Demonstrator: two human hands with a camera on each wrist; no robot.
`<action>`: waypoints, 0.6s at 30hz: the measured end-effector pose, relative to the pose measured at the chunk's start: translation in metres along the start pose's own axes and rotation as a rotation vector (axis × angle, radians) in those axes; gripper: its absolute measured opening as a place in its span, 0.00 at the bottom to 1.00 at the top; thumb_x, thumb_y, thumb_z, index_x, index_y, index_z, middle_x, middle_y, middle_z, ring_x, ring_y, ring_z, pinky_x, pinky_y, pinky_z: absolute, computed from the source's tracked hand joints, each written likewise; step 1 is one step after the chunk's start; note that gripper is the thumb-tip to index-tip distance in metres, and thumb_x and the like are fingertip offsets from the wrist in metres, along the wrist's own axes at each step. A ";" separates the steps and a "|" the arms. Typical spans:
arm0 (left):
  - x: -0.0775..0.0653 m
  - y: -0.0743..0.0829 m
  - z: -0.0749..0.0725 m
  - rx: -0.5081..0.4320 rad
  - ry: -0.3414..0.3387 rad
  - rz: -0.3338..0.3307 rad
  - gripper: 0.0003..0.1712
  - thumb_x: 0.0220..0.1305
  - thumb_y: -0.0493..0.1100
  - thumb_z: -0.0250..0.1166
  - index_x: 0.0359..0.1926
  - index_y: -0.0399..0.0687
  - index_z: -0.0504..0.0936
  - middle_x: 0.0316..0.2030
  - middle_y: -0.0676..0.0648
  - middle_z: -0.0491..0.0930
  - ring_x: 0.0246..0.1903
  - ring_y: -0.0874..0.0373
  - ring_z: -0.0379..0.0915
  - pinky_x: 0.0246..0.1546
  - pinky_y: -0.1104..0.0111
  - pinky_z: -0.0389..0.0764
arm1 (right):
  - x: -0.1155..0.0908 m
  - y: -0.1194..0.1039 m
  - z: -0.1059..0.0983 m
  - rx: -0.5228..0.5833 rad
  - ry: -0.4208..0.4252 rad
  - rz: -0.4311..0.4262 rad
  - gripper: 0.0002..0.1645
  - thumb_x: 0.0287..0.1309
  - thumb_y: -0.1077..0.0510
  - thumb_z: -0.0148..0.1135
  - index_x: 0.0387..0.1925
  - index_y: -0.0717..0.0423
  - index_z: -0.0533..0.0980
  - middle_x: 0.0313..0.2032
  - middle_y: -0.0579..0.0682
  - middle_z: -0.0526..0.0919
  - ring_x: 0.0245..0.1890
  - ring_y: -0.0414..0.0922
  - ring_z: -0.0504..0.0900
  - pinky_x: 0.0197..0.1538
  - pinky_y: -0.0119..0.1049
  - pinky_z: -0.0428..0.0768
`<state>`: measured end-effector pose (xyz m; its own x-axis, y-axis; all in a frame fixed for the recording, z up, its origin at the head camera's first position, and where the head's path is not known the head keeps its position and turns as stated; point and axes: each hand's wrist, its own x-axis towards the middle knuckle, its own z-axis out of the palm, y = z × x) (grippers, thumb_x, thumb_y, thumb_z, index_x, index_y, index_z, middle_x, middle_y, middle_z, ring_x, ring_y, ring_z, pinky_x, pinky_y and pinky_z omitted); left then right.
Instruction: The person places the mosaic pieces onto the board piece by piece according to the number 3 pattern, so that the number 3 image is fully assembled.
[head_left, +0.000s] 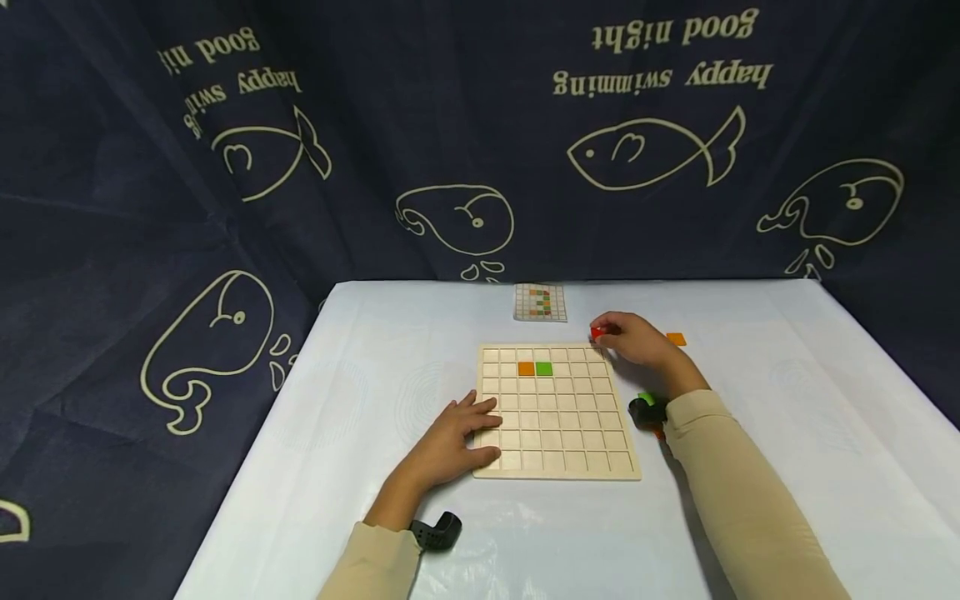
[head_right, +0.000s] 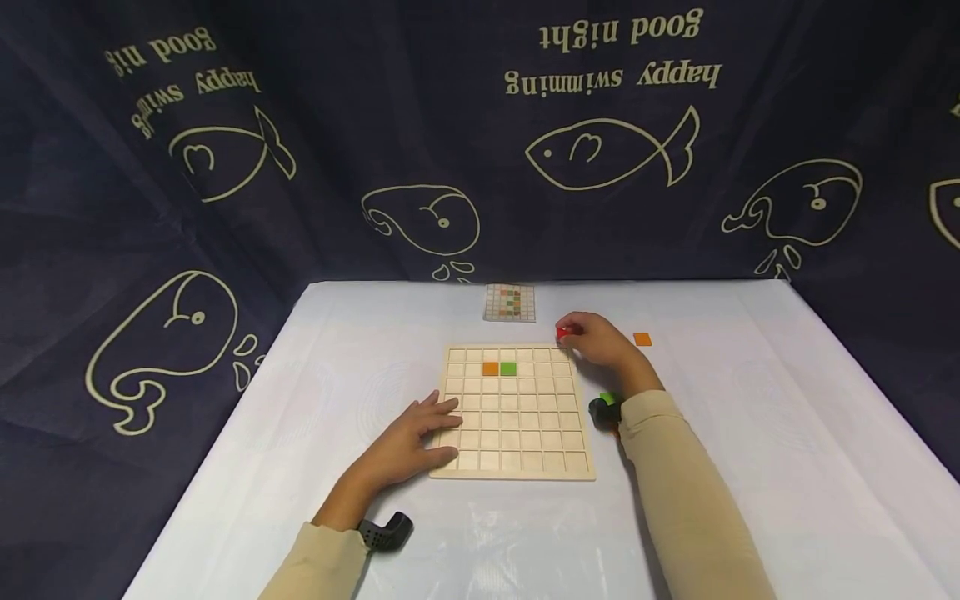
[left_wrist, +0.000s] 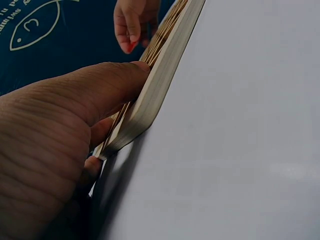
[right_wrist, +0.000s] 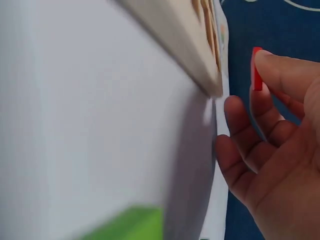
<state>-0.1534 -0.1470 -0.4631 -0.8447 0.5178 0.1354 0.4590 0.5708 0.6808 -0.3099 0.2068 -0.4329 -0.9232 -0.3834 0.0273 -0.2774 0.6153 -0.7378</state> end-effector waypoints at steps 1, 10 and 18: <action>0.000 0.000 0.000 -0.002 0.001 0.001 0.26 0.61 0.46 0.71 0.60 0.44 0.81 0.68 0.45 0.69 0.74 0.43 0.49 0.72 0.45 0.47 | 0.000 -0.002 0.001 0.001 -0.011 -0.001 0.16 0.68 0.63 0.57 0.53 0.68 0.76 0.45 0.60 0.81 0.43 0.51 0.75 0.46 0.41 0.74; 0.001 -0.001 0.000 -0.002 0.002 0.004 0.26 0.61 0.46 0.71 0.59 0.43 0.81 0.68 0.45 0.69 0.74 0.43 0.49 0.72 0.44 0.47 | -0.005 -0.017 0.008 0.026 -0.056 -0.001 0.16 0.69 0.64 0.57 0.54 0.68 0.75 0.44 0.58 0.80 0.43 0.51 0.76 0.46 0.44 0.75; 0.000 -0.001 0.000 -0.013 -0.001 0.005 0.26 0.61 0.46 0.71 0.60 0.43 0.81 0.68 0.45 0.69 0.74 0.43 0.49 0.72 0.44 0.46 | -0.011 -0.025 0.018 0.024 -0.079 -0.004 0.14 0.70 0.64 0.55 0.54 0.67 0.75 0.43 0.57 0.80 0.42 0.51 0.77 0.46 0.45 0.75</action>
<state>-0.1540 -0.1472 -0.4633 -0.8424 0.5209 0.1380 0.4594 0.5604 0.6892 -0.2878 0.1828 -0.4266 -0.8977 -0.4401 -0.0223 -0.2740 0.5973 -0.7538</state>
